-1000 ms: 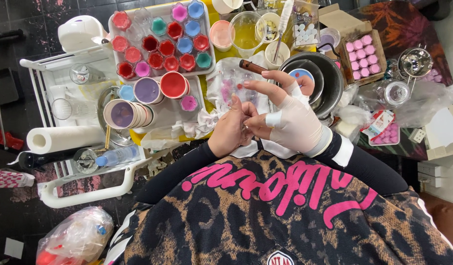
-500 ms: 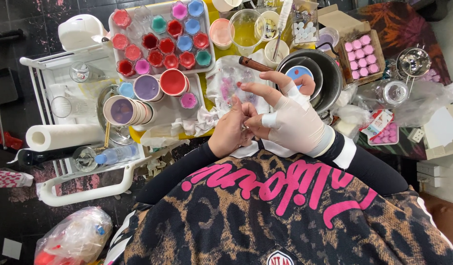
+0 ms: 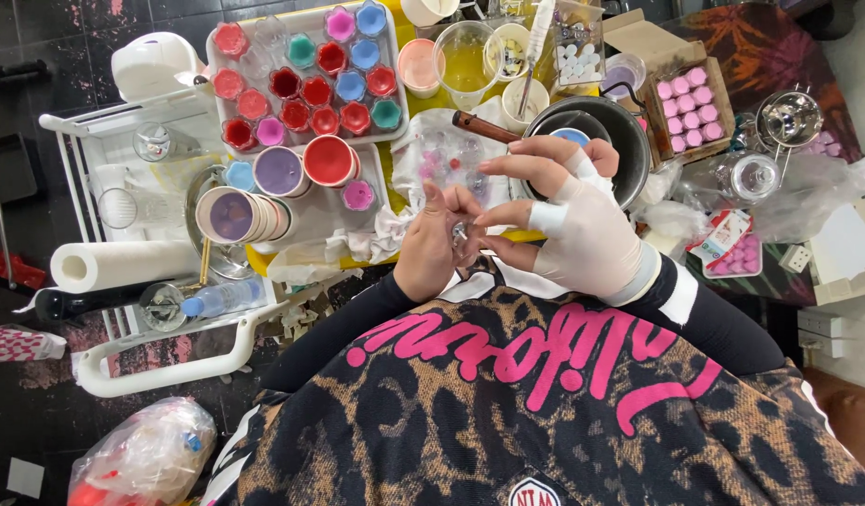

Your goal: Preparing and arranging small colored wax shapes for candle decoration.

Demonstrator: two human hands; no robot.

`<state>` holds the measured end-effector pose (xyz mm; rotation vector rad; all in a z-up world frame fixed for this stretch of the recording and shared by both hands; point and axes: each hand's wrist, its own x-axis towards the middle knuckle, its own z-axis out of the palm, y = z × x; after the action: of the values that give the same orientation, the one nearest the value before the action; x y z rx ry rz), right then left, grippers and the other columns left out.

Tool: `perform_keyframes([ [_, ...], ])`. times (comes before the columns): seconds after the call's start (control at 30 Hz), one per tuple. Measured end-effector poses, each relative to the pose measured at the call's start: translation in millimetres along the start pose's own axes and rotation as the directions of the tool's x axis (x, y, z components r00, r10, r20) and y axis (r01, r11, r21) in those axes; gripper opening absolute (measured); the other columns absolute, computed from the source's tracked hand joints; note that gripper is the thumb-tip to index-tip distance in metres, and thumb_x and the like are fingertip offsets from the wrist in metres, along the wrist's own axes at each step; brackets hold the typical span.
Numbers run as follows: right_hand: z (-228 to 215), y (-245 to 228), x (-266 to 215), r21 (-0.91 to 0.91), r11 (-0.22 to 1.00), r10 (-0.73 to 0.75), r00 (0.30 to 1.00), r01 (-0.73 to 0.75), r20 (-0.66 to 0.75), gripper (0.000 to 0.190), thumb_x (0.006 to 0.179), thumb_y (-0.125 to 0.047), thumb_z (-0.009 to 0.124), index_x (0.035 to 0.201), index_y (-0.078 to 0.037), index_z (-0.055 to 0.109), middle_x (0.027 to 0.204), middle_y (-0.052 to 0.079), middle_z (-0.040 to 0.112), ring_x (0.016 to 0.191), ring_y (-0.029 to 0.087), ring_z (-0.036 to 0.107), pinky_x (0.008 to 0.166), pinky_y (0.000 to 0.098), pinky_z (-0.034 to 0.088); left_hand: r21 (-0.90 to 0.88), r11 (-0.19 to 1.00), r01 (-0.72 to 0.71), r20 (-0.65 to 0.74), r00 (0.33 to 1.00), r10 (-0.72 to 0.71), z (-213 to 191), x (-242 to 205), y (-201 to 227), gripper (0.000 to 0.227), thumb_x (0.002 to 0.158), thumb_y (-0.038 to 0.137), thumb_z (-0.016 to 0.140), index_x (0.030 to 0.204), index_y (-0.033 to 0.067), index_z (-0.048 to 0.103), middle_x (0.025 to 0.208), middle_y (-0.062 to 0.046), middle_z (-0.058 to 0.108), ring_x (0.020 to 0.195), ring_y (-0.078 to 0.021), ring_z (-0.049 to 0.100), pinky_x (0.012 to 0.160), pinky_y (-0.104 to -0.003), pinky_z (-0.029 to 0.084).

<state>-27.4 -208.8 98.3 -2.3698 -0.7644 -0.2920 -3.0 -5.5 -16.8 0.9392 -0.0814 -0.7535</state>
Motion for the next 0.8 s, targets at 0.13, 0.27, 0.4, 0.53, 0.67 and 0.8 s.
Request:
perform_keyframes([
  [0.13, 1, -6, 5, -0.096, 0.995, -0.044, 0.998, 0.039, -0.041, 0.026, 0.085, -0.024, 0.086, 0.108, -0.025, 0.074, 0.142, 0.001, 0.058, 0.135, 0.03, 0.049, 0.107, 0.0499, 0.031, -0.069, 0.997, -0.015, -0.011, 1.0, 0.015, -2, 0, -5, 0.068, 0.102, 0.072, 0.028, 0.105, 0.0077, 0.052, 0.083, -0.002, 0.054, 0.062, -0.0075, 0.045, 0.053, -0.023, 0.034],
  [0.27, 5, -10, 7, -0.269, 0.956, -0.132, 0.99, 0.116, -0.042, 0.025, 0.088, -0.026, 0.084, 0.111, -0.025, 0.074, 0.147, 0.003, 0.057, 0.137, 0.031, 0.048, 0.104, 0.0512, 0.029, -0.058, 0.998, -0.001, -0.067, 0.998, -0.003, 2, 2, -1, 0.068, 0.101, 0.072, 0.027, 0.106, 0.0085, 0.052, 0.083, -0.002, 0.055, 0.059, -0.0068, 0.043, 0.051, -0.024, 0.033],
  [0.4, 9, -10, 10, -0.367, 0.916, -0.173, 0.985, 0.162, 0.003, 0.017, 0.093, -0.029, 0.082, 0.106, -0.024, 0.071, 0.151, 0.003, 0.057, 0.142, 0.03, 0.047, 0.105, 0.0518, 0.026, 0.029, 1.0, -0.002, -0.09, 0.996, 0.004, 2, 2, -1, 0.069, 0.101, 0.071, 0.024, 0.106, 0.0087, 0.053, 0.083, 0.0, 0.056, 0.059, -0.0058, 0.044, 0.051, -0.023, 0.034],
  [0.53, 12, -11, 15, -0.379, 0.909, -0.181, 0.983, 0.175, 0.021, 0.017, 0.091, -0.027, 0.079, 0.105, -0.023, 0.072, 0.151, 0.003, 0.057, 0.142, 0.03, 0.047, 0.105, 0.0522, 0.025, 0.047, 0.998, -0.047, -0.065, 0.997, 0.05, 0, 2, -3, 0.067, 0.104, 0.07, 0.024, 0.106, 0.0094, 0.053, 0.079, -0.001, 0.056, 0.058, -0.0061, 0.046, 0.05, -0.022, 0.034],
  [0.67, 15, -10, 19, -0.356, 0.918, -0.174, 0.984, 0.177, 0.042, 0.018, 0.088, -0.024, 0.077, 0.105, -0.021, 0.073, 0.15, 0.004, 0.057, 0.143, 0.03, 0.047, 0.104, 0.0525, 0.027, 0.067, 0.997, -0.046, -0.082, 0.995, 0.051, 0, 2, -3, 0.067, 0.104, 0.068, 0.022, 0.107, 0.0102, 0.055, 0.078, -0.001, 0.059, 0.056, -0.0048, 0.046, 0.048, -0.021, 0.035],
  [0.8, 20, -8, 20, -0.321, 0.932, -0.167, 0.985, 0.17, 0.039, 0.019, 0.088, -0.024, 0.076, 0.106, -0.02, 0.075, 0.148, 0.004, 0.058, 0.143, 0.031, 0.047, 0.104, 0.0527, 0.028, 0.018, 0.999, -0.05, -0.107, 0.993, 0.051, -3, 3, -7, 0.066, 0.104, 0.067, 0.023, 0.107, 0.0101, 0.055, 0.078, -0.002, 0.061, 0.055, -0.0054, 0.048, 0.047, -0.021, 0.034],
])
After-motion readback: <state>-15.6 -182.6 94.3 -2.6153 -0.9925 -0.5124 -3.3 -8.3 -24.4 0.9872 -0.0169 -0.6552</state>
